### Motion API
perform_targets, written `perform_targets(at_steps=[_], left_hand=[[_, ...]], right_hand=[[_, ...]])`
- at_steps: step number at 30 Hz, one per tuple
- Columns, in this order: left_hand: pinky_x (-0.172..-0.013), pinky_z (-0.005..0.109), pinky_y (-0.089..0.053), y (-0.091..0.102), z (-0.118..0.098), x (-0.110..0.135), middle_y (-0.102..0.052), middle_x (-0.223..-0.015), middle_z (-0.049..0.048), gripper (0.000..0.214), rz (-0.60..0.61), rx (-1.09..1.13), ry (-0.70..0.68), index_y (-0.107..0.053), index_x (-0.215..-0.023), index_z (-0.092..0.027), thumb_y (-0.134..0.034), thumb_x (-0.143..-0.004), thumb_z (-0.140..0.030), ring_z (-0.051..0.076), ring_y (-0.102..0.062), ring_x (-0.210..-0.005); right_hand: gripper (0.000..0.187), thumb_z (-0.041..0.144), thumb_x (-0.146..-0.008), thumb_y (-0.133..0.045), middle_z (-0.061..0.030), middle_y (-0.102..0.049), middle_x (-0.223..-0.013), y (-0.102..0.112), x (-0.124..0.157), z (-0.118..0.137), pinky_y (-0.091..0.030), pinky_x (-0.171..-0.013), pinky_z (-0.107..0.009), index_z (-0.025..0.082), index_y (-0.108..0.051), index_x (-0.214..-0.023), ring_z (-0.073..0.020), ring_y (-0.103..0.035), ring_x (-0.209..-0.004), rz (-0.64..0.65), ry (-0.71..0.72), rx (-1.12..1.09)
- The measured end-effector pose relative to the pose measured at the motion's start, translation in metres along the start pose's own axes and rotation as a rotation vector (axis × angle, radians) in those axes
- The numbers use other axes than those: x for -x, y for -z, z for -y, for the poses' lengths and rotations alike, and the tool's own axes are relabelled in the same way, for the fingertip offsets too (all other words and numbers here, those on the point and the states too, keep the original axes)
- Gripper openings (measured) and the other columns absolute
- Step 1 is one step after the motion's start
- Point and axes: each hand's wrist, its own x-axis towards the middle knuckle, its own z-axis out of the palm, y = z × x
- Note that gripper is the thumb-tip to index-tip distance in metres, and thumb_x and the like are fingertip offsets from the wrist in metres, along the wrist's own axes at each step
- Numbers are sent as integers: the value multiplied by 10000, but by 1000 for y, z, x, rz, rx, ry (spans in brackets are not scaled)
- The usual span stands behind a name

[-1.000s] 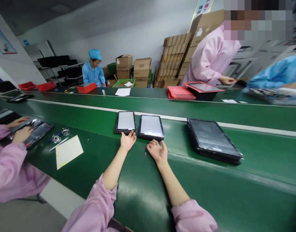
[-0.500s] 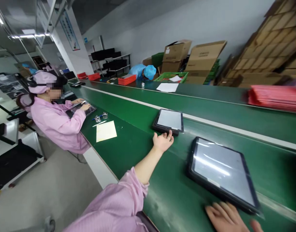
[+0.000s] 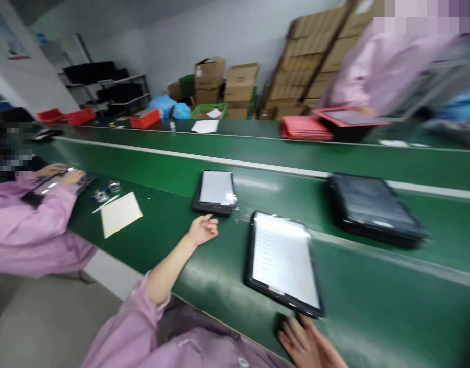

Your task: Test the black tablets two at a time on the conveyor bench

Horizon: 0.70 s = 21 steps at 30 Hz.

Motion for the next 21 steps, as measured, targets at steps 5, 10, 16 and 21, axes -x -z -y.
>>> perform_targets(at_steps=[5,10,16,21], left_hand=[[-510,208,-280,55,32,73,-397,-627,-72,161,-47,-299,148,-602,-980,-228,-549,-854,-143,53,-333,-413],[-465,210,-240,91,61,141,-517,-585,-52,401,-114,-688,98,-628,-1131,-250,-703,-800,-463,89,-403,-430],[-570,294,-378,83,31,176,-660,-714,55,606,-208,-1324,52,-737,-1128,-201,-511,-877,-704,172,-576,-554],[-899,428,-478,57,7,151,-634,-1028,86,545,-405,-1751,-687,-715,-1193,-259,-369,-960,-610,276,-611,-939]], right_hand=[[423,625,-816,-669,62,-397,-478,-17,44,21,-322,-495,-271,202,-670,-832,-101,-329,-423,57,-130,276],[458,604,-916,-540,-61,-647,-733,-32,56,69,-490,-651,-341,220,-761,-1031,-218,-593,-683,2,127,921],[391,477,-955,-550,-139,-469,-1460,-77,-13,78,-347,-1059,-632,369,-650,-1318,-396,-404,-1317,-2,695,1645],[330,498,-891,-657,-76,-344,-1552,-76,-39,68,-136,-1112,-724,405,-713,-1202,-448,-246,-1406,-21,820,1829]])
